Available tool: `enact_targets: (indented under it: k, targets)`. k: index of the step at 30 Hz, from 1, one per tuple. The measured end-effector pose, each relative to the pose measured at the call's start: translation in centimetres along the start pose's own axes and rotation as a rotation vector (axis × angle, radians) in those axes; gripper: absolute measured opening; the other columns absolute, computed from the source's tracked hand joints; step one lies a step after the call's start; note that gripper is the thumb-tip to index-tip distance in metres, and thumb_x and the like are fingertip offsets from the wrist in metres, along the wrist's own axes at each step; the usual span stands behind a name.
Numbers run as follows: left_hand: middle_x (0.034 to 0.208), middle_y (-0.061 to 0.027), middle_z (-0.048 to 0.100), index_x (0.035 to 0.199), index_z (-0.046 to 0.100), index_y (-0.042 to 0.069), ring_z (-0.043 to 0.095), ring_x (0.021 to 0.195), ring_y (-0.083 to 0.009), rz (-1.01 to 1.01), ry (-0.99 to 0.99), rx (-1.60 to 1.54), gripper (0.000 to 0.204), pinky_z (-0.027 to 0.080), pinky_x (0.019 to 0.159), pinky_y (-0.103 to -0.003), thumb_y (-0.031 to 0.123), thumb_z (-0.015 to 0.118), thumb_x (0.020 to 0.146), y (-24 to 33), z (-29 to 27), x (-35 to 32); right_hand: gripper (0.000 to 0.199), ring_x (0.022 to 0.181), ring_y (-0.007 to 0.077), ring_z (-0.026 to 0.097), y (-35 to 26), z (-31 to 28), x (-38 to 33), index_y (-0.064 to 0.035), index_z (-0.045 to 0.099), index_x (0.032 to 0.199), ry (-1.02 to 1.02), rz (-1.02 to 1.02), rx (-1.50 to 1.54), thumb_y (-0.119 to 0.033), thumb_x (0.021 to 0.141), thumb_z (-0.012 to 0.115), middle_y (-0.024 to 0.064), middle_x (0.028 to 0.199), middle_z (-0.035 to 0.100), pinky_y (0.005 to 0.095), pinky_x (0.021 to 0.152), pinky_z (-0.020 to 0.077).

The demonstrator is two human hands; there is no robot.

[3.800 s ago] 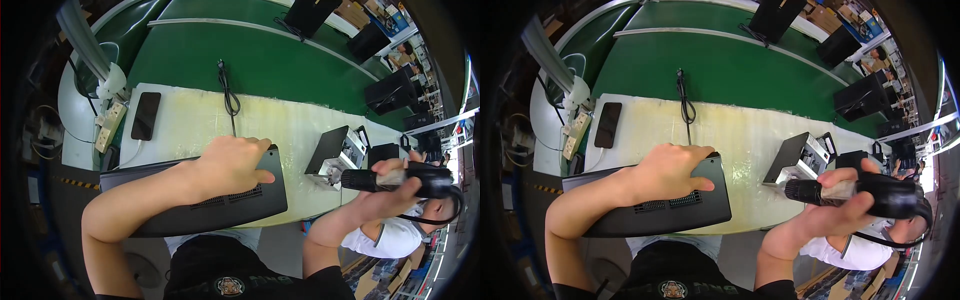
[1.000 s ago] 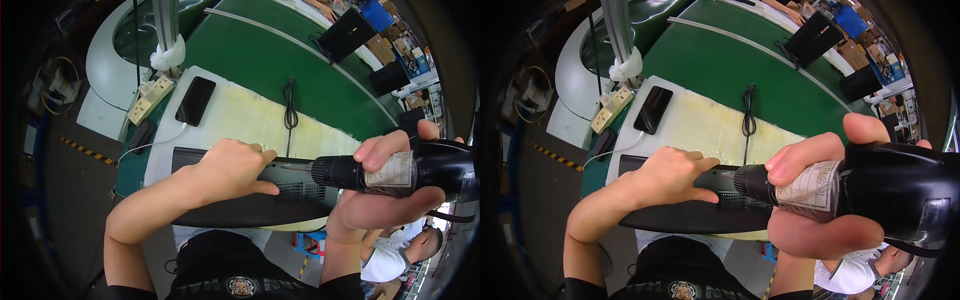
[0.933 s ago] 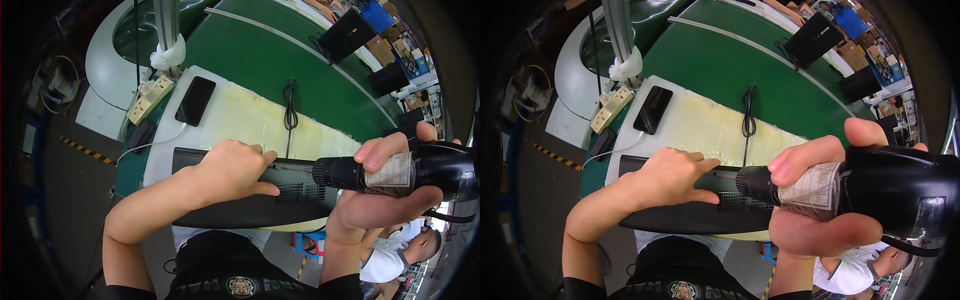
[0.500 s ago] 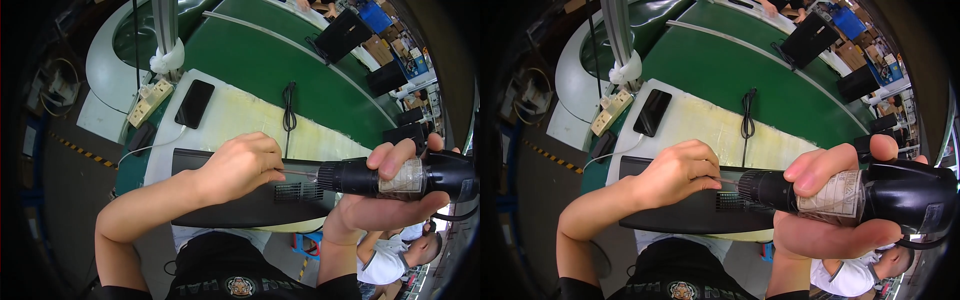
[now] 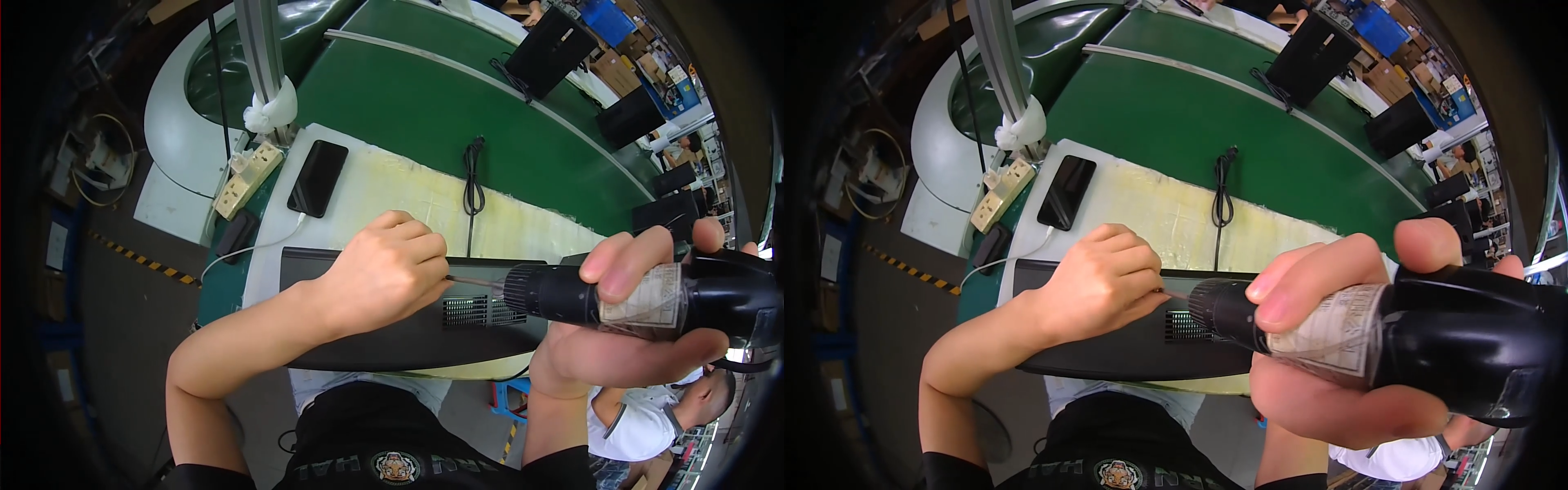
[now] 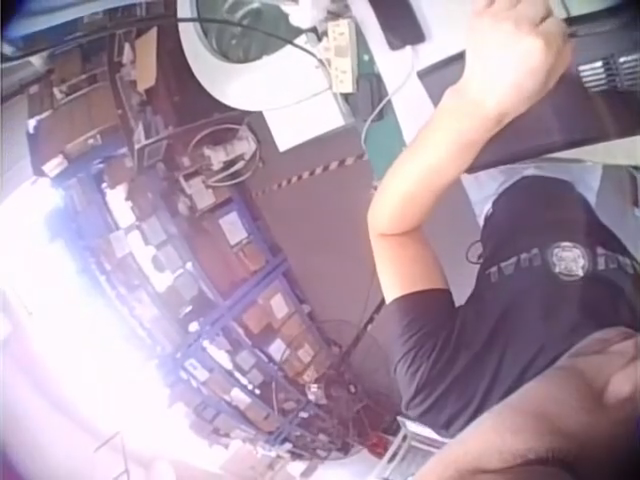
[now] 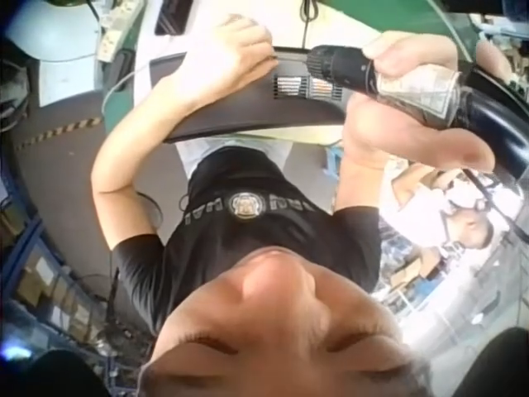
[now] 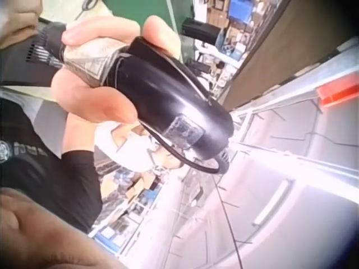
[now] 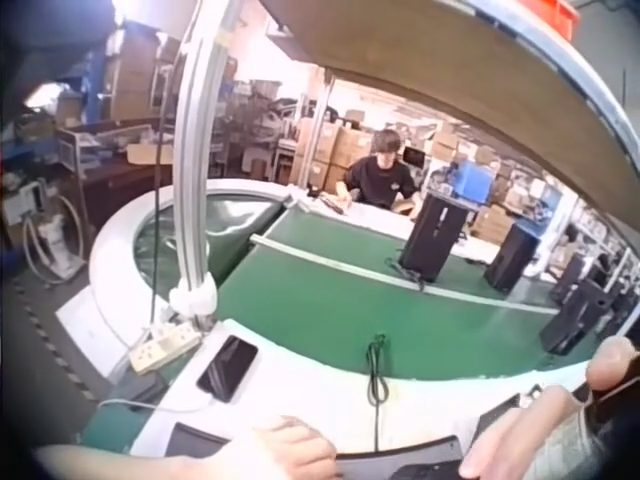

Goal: Assembling electronic speaker units by fastening back plates with an electric screwdriver on a production line.

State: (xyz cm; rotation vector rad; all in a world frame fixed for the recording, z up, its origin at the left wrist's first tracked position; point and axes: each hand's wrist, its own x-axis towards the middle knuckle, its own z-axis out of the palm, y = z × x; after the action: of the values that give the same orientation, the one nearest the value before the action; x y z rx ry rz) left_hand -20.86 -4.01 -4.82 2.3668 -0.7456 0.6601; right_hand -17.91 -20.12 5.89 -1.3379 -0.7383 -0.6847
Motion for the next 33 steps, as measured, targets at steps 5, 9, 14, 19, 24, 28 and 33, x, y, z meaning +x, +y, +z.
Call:
enact_targets:
  k: [5,9,14,19,24,28,33]
  targets:
    - [0.078,-0.0049,0.056,0.074,0.059,0.005,0.059,0.079,-0.0228,0.008,0.072,-0.037,0.015,0.046,0.077,-0.035,0.012,0.072,0.07,-0.1,0.5,-0.2,0.064,0.058,0.0129,0.049,-0.2,-0.2,-0.3,-0.0091,0.028,0.134,-0.027,-0.009,-0.022,-0.056,0.094,0.046,0.0113,0.12,0.045,0.0271,0.05,0.0443]
    - [0.077,-0.0049,0.056,0.074,0.059,0.005,0.059,0.078,-0.0228,-0.016,0.039,-0.053,0.018,0.046,0.077,-0.035,0.015,0.073,0.069,0.0,0.2,-0.2,0.065,0.057,0.013,0.049,-0.5,-0.6,-0.7,-0.0092,0.027,0.134,-0.053,-0.013,-0.04,-0.056,0.094,0.046,0.0111,0.119,0.046,0.0272,0.05,0.0448]
    - [0.074,-0.0054,0.054,0.07,0.057,0.005,0.058,0.076,-0.0227,0.006,0.027,-0.02,0.02,0.046,0.077,-0.035,0.015,0.074,0.068,0.1,0.2,-0.2,0.066,0.057,0.0131,0.049,-0.8,-1.3,-1.0,-0.0092,0.027,0.135,-0.086,-0.018,-0.074,-0.057,0.093,0.046,0.0109,0.118,0.047,0.0274,0.05,0.0453]
    - [0.073,-0.0056,0.052,0.067,0.055,0.005,0.057,0.074,-0.0226,0.026,0.047,-0.002,0.02,0.045,0.077,-0.036,0.014,0.073,0.067,0.0,0.3,-0.2,0.068,0.056,0.0131,0.05,-0.9,-1.8,-1.1,-0.0093,0.026,0.136,-0.122,-0.02,-0.103,-0.058,0.093,0.045,0.0106,0.117,0.048,0.0275,0.05,0.0459]
    - [0.072,-0.0054,0.052,0.067,0.055,0.005,0.056,0.074,-0.0227,0.026,0.044,-0.007,0.02,0.045,0.078,-0.036,0.013,0.073,0.068,-0.1,0.5,-0.3,0.069,0.056,0.0132,0.05,-0.7,-1.3,-1.3,-0.0094,0.025,0.137,-0.158,-0.023,-0.144,-0.059,0.093,0.045,0.0104,0.116,0.048,0.0276,0.05,0.0465]
    - [0.08,-0.0069,0.054,0.077,0.057,0.004,0.057,0.079,-0.0244,0.01,0.001,-0.01,0.023,0.045,0.08,-0.036,0.016,0.074,0.07,-0.1,0.0,-0.3,0.07,0.055,0.0133,0.051,-0.3,-1.0,-1.2,-0.0094,0.024,0.138,-0.19,-0.019,-0.17,-0.059,0.093,0.044,0.0102,0.114,0.049,0.0277,0.05,0.047]
    - [0.096,-0.0108,0.056,0.096,0.057,0.002,0.059,0.087,-0.0299,-0.159,-0.051,0.04,0.048,0.047,0.082,-0.04,0.038,0.076,0.071,0.2,0.1,-0.6,0.072,0.055,0.0133,0.051,0.3,-0.6,-0.8,-0.0095,0.024,0.139,-0.226,-0.024,-0.21,-0.06,0.092,0.044,0.0099,0.113,0.05,0.0279,0.05,0.0476]
